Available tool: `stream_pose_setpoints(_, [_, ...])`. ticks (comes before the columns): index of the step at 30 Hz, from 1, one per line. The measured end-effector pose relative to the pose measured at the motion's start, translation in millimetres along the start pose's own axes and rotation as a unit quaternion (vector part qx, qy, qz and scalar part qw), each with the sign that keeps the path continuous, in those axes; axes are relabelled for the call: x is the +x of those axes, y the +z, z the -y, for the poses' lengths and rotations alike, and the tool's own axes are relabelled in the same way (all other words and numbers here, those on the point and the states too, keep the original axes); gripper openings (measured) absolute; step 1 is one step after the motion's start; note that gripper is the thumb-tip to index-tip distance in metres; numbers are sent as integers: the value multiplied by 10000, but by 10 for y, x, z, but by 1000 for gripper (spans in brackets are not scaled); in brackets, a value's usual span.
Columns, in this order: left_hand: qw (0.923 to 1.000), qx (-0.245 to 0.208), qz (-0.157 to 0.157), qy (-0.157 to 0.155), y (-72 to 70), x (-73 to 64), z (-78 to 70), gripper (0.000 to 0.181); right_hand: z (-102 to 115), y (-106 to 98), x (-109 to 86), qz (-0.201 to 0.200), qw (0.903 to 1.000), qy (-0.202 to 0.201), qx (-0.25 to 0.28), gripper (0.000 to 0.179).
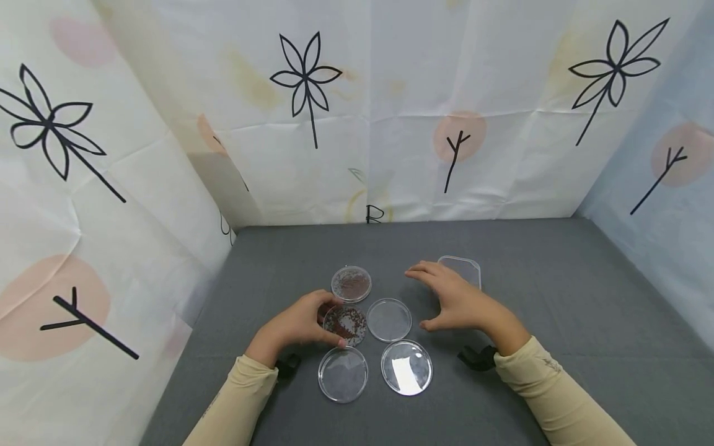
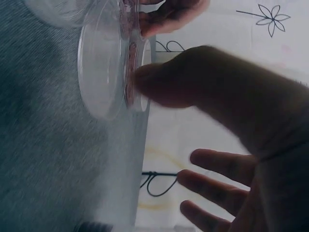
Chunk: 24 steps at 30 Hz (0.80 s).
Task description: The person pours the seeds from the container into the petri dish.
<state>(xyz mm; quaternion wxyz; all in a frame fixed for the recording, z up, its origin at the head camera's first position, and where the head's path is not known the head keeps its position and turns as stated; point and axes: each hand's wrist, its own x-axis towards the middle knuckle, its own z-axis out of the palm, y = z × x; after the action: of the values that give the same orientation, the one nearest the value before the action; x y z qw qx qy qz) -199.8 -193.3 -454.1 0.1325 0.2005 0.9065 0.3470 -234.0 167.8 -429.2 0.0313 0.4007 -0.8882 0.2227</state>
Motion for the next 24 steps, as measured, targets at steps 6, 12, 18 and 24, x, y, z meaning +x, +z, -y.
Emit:
stream_pose_setpoints(6, [10000,10,-63,5,-1,4,12,78,119,33,112,259,9987,-111,-425,94])
stream_pose_setpoints(12, [9999,-73,-60,-103,-5,4,8,80,293,65,152,497,9961,-306,-662,89])
stream_pose_setpoints(18, [9999,-94,-120,-62,-16,-6,-1,81,346,174,163,794,9951,-346,-467,84])
stream_pose_setpoints(24, [9999,-116,-83,45,-27,-19,-5,82,306,260,178,1072,9940,-203,-121,85])
